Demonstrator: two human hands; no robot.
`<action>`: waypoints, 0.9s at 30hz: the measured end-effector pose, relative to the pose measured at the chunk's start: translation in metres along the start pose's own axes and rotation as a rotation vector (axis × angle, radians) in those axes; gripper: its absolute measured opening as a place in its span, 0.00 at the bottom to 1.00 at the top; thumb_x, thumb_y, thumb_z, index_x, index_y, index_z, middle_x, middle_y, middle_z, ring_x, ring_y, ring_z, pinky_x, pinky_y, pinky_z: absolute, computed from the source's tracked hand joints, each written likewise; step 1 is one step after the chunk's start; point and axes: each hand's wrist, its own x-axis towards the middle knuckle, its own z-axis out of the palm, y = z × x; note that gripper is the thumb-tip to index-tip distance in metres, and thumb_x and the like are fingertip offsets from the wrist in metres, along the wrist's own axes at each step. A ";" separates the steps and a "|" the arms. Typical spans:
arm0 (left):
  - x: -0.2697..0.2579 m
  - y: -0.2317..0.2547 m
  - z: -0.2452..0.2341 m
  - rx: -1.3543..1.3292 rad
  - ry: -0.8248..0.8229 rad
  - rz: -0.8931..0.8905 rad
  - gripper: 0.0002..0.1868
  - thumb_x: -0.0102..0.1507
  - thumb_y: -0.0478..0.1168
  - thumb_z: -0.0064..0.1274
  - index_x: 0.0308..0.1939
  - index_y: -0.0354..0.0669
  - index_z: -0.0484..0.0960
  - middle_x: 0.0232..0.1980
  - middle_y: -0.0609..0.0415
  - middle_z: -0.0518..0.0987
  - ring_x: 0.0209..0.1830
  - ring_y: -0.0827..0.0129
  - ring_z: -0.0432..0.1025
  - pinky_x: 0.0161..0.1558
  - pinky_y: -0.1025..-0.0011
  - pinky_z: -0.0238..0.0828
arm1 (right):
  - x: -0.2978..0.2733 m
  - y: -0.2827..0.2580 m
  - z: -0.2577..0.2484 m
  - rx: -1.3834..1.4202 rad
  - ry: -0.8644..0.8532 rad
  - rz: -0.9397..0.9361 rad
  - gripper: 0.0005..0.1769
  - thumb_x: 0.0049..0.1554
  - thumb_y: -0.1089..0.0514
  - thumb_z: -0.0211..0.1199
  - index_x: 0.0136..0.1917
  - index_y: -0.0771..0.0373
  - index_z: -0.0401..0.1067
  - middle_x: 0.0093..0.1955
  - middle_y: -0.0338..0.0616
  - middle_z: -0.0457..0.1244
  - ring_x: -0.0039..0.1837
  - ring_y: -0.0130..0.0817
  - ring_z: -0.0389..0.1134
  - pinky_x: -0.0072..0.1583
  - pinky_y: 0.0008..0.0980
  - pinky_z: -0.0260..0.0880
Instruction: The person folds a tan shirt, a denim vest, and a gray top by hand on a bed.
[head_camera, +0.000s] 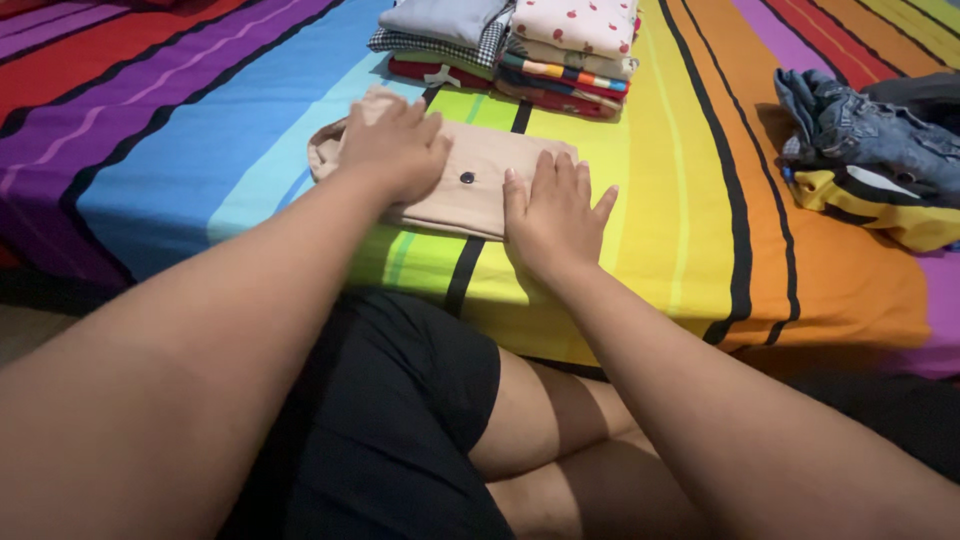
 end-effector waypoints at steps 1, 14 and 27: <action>0.001 -0.003 -0.002 -0.001 0.000 0.001 0.32 0.71 0.56 0.22 0.77 0.53 0.57 0.83 0.56 0.48 0.83 0.60 0.43 0.75 0.36 0.30 | 0.000 0.000 -0.001 -0.001 0.000 0.000 0.38 0.65 0.36 0.37 0.78 0.63 0.53 0.82 0.53 0.45 0.83 0.54 0.40 0.76 0.68 0.28; -0.007 -0.047 -0.008 -0.180 -0.118 -0.254 0.31 0.72 0.53 0.21 0.81 0.65 0.48 0.84 0.60 0.48 0.84 0.54 0.40 0.75 0.31 0.27 | 0.000 -0.002 0.000 -0.017 -0.014 -0.001 0.35 0.66 0.40 0.36 0.78 0.61 0.51 0.82 0.51 0.45 0.83 0.53 0.40 0.76 0.69 0.28; 0.001 -0.072 -0.029 -0.317 0.182 -0.368 0.30 0.72 0.55 0.30 0.78 0.56 0.56 0.83 0.48 0.47 0.84 0.52 0.37 0.70 0.22 0.20 | -0.001 0.005 0.006 0.081 0.022 0.006 0.34 0.67 0.42 0.32 0.80 0.59 0.49 0.84 0.49 0.43 0.84 0.49 0.39 0.78 0.62 0.24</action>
